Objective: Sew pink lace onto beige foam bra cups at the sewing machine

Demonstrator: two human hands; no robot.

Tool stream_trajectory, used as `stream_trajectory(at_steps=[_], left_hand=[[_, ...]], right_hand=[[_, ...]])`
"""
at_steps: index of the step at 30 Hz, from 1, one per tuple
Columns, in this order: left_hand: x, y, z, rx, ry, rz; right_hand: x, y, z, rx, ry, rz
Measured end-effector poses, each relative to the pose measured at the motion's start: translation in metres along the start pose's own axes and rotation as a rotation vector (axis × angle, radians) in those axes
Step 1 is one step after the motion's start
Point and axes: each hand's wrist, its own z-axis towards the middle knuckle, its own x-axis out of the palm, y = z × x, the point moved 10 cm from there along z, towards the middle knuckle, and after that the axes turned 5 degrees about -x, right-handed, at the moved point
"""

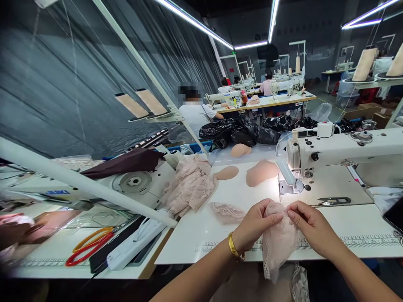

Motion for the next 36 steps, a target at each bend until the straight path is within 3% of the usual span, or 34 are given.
stream_trajectory(at_steps=[4,9,12,14,16,17,19,22,25,31,36], left_hand=[[-0.008,-0.010,0.000,0.069,-0.113,-0.150],[-0.010,0.002,-0.004,0.076,-0.167,-0.166],[-0.011,0.006,-0.006,0.076,-0.137,-0.049],[-0.014,-0.002,-0.005,0.086,-0.069,0.201],[-0.036,-0.028,-0.004,0.165,-0.139,0.608],[-0.052,-0.046,-0.002,0.215,-0.235,0.838],[-0.094,-0.085,0.000,0.249,-0.537,1.324],[-0.156,-0.116,0.016,0.132,-0.733,1.458],[-0.193,-0.123,0.037,0.021,-0.789,1.502],[-0.207,-0.122,0.056,-0.004,-0.818,1.497],[-0.200,-0.141,0.038,0.114,-0.907,1.407]], right_hand=[[-0.010,-0.009,0.003,0.023,-0.066,-0.054],[-0.009,-0.005,0.005,-0.039,-0.165,-0.039],[-0.002,-0.008,0.008,-0.028,-0.208,0.052],[-0.001,-0.018,0.011,0.009,-0.233,0.072],[-0.004,-0.029,0.015,0.030,-0.240,0.022],[-0.006,-0.034,0.018,0.032,-0.231,-0.021],[-0.009,-0.043,0.023,0.030,-0.212,-0.094],[-0.014,-0.049,0.028,0.024,-0.214,-0.125],[-0.015,-0.048,0.029,0.012,-0.229,-0.123],[-0.010,-0.050,0.030,0.014,-0.188,-0.089],[-0.009,-0.048,0.030,0.043,-0.202,0.050]])
